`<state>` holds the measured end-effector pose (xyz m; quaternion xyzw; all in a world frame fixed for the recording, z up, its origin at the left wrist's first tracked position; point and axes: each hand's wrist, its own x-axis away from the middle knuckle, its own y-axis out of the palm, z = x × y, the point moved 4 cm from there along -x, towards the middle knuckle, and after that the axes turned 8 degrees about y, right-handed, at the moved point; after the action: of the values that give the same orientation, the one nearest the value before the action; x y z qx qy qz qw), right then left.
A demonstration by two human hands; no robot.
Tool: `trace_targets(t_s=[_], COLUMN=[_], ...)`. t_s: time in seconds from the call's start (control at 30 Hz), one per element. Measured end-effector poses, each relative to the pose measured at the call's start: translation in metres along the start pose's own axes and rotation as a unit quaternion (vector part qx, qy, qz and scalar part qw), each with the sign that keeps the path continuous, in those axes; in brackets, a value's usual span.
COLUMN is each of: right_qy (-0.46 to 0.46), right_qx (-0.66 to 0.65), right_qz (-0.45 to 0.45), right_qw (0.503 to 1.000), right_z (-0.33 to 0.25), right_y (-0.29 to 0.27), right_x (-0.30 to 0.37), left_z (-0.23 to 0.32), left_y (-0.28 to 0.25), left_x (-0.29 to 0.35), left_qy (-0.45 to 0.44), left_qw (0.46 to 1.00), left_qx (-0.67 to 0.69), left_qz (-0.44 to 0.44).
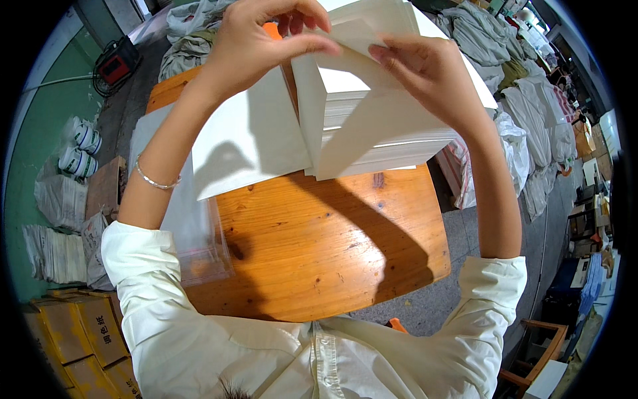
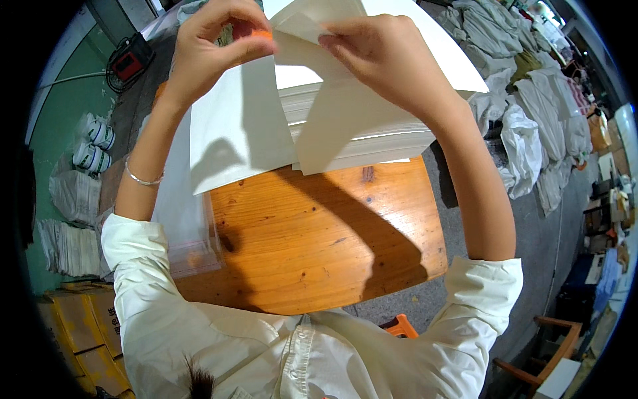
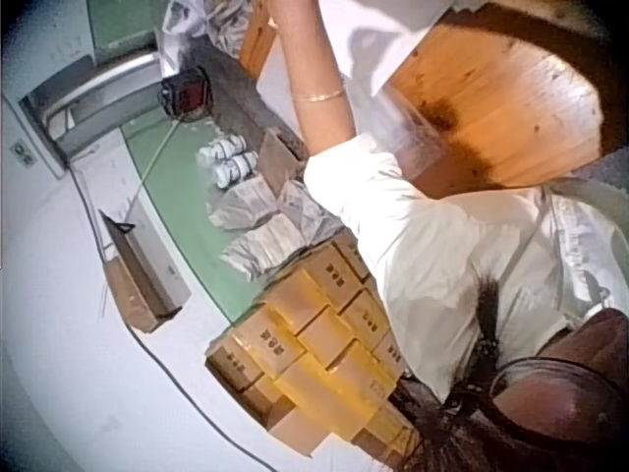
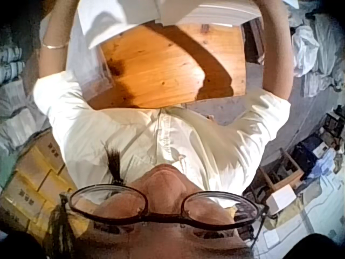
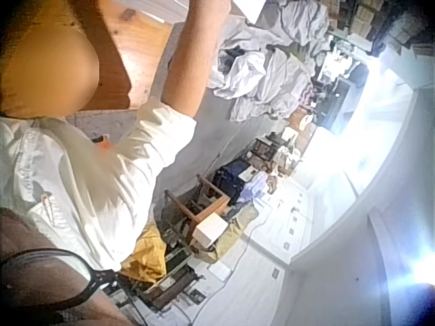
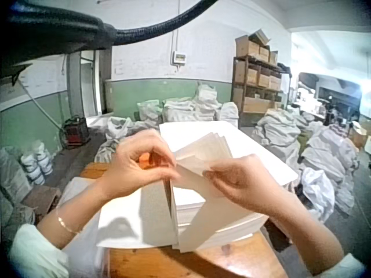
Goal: The person picks up white sheets of paper from a stack on a wooden table, folds them in half, and places them into clear plastic bags. They repeat this process for several sheets, stacking the folded papers inside the bags.
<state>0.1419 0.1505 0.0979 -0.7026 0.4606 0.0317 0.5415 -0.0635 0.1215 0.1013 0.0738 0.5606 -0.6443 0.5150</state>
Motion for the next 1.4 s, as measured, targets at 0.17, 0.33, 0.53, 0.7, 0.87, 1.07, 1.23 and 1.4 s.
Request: trace_targets(t_s=[0.17,0.33,0.53,0.7,0.87,1.07,1.23,1.4], right_qy=[0.075,0.079,0.072,0.067,0.075,0.087,0.098,0.032], right_qx=[-0.067,-0.073,-0.055,-0.063,-0.077,-0.085,-0.101,-0.104], right_qz=[-0.028,-0.052,-0.06,-0.065,-0.08,-0.086,-0.095,-0.062], right_qw=[0.994,0.993,0.994,0.994,0.991,0.989,0.985,0.992], right_z=[0.01,0.015,0.016,0.02,0.02,0.022,0.023,0.005], right_y=[-0.001,-0.002,0.0,0.002,0.001,0.001,0.0,0.0], right_x=[-0.005,-0.007,-0.006,-0.006,-0.005,-0.006,-0.004,-0.001], left_z=[0.001,-0.011,-0.015,-0.02,-0.011,-0.012,-0.014,-0.023], left_y=[0.016,0.018,0.017,0.016,0.015,0.013,0.016,0.014], left_x=[-0.001,-0.006,-0.011,-0.013,-0.017,-0.018,-0.021,-0.016], left_qy=[0.098,0.007,-0.028,-0.088,-0.128,-0.15,-0.124,-0.108], left_qw=[0.986,0.983,0.98,0.969,0.949,0.948,0.953,0.977], left_qx=[0.045,0.083,0.094,0.117,0.229,0.211,0.202,0.15], left_qz=[-0.131,-0.164,-0.176,-0.201,-0.174,-0.185,-0.187,-0.103])
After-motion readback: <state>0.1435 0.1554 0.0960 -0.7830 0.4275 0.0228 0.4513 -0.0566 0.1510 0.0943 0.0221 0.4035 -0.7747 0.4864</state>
